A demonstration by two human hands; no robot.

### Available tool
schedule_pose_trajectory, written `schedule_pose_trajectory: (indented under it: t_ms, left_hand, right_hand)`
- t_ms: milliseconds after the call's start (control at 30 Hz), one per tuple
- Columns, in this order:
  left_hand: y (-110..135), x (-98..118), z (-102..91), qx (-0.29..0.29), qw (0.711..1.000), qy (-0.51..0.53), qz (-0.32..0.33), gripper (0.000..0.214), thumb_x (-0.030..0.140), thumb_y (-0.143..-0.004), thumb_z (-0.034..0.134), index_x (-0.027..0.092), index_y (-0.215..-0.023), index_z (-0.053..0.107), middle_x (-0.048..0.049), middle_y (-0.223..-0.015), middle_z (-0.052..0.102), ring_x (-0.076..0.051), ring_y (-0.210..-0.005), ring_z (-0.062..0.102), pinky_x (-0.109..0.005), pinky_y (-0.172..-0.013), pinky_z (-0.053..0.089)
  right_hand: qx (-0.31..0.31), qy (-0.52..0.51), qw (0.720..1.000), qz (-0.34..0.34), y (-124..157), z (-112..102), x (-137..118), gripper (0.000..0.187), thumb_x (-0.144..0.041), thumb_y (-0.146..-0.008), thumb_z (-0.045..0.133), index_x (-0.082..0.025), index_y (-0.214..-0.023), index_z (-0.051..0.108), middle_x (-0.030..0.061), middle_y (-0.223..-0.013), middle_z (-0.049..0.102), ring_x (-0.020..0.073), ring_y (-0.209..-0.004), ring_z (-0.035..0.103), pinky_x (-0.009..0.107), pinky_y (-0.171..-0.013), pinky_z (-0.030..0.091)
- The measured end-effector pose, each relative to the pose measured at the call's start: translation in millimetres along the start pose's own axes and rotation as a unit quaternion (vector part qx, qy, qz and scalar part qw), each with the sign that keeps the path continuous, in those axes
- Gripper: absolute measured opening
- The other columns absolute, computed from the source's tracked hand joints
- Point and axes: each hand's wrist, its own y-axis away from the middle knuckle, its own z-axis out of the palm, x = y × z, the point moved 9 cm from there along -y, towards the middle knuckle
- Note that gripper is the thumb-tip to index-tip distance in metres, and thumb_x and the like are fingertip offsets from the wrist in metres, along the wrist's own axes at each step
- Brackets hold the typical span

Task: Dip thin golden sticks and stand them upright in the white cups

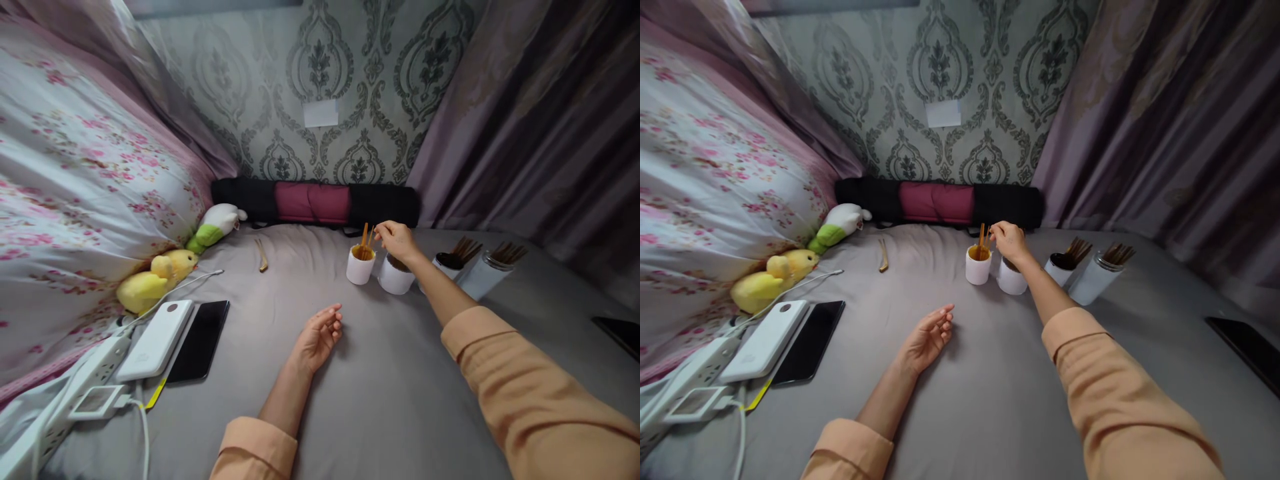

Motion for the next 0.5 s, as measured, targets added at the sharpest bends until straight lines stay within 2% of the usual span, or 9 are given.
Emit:
schedule_pose_trajectory:
  t_ms: [267, 500]
  left_hand:
    - [0.2, 0.6, 0.8, 0.002, 1.000, -0.003, 0.002, 0.026, 0.014, -0.073, 0.061, 0.008, -0.098, 0.058, -0.0020, -0.072, 0.055, -0.004, -0.055, 0.049, -0.016, -0.048, 0.039]
    - [0.5, 0.5, 1.1, 0.001, 1.000, -0.002, 0.001, 0.025, 0.015, -0.073, 0.061, 0.009, -0.097, 0.059, -0.0022, -0.072, 0.055, -0.004, -0.056, 0.050, -0.016, -0.048, 0.039]
  right_hand:
    - [0.019, 0.024, 0.999, 0.024, 1.8, -0.6, 2.5, 0.027, -0.030, -0.080, 0.044, -0.013, -0.078, 0.065, 0.0033, -0.066, 0.067, 0.0083, -0.041, 0.051, 0.021, -0.051, 0.041]
    - [0.012, 0.018, 0.999, 0.035, 0.5, 9.7, 12.8, 0.023, -0.028, -0.077, 0.045, -0.014, -0.078, 0.064, 0.0031, -0.068, 0.067, 0.0083, -0.041, 0.051, 0.021, -0.050, 0.041]
